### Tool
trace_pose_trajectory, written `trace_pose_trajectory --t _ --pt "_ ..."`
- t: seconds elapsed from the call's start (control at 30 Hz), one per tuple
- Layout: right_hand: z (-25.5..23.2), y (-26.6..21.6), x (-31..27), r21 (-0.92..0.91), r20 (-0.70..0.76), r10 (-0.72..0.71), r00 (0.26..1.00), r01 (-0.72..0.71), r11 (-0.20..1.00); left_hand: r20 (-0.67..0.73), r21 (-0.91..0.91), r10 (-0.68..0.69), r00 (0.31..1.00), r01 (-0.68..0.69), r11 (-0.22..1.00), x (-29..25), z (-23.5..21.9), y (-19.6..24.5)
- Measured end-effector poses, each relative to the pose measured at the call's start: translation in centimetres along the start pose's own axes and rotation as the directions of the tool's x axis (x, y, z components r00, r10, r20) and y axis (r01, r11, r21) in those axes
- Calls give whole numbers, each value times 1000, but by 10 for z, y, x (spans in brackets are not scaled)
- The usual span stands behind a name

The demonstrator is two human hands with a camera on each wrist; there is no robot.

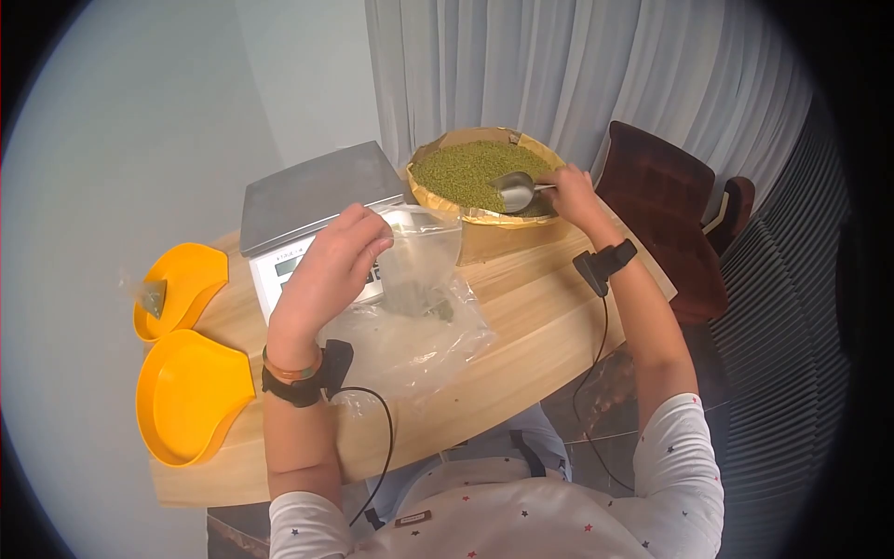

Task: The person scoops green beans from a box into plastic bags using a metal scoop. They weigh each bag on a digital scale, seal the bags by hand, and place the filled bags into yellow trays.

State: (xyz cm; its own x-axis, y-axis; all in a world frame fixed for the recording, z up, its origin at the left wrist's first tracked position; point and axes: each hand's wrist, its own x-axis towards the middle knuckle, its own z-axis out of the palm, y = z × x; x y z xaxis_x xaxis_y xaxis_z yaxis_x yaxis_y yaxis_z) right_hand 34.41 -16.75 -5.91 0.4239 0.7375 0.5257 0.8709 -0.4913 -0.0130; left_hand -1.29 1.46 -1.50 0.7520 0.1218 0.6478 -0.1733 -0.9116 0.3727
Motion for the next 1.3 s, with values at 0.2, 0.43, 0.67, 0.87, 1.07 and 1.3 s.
trace_pose_trajectory --t 0.2,0.43,0.67,0.87,1.07,1.3 --pt "17 51 -7 433 95 115 989 -145 890 -36 17 -6 999 6 1000 1 -2 3" --pt "22 56 -16 746 171 279 945 -309 590 6 30 -69 998 69 997 0 1 -1" --pt "9 45 -16 738 127 250 960 -260 623 25 31 -44 999 43 999 1 5 -8" --pt "-59 -12 -9 764 191 134 972 -233 601 14 21 -39 999 38 999 0 7 -8" --pt "-93 -60 0 777 221 -105 970 -110 620 28 37 -24 999 23 999 -2 5 -9" --pt "-126 -111 1 359 -26 -432 901 412 838 71 49 -44 997 41 998 -4 1 -2"
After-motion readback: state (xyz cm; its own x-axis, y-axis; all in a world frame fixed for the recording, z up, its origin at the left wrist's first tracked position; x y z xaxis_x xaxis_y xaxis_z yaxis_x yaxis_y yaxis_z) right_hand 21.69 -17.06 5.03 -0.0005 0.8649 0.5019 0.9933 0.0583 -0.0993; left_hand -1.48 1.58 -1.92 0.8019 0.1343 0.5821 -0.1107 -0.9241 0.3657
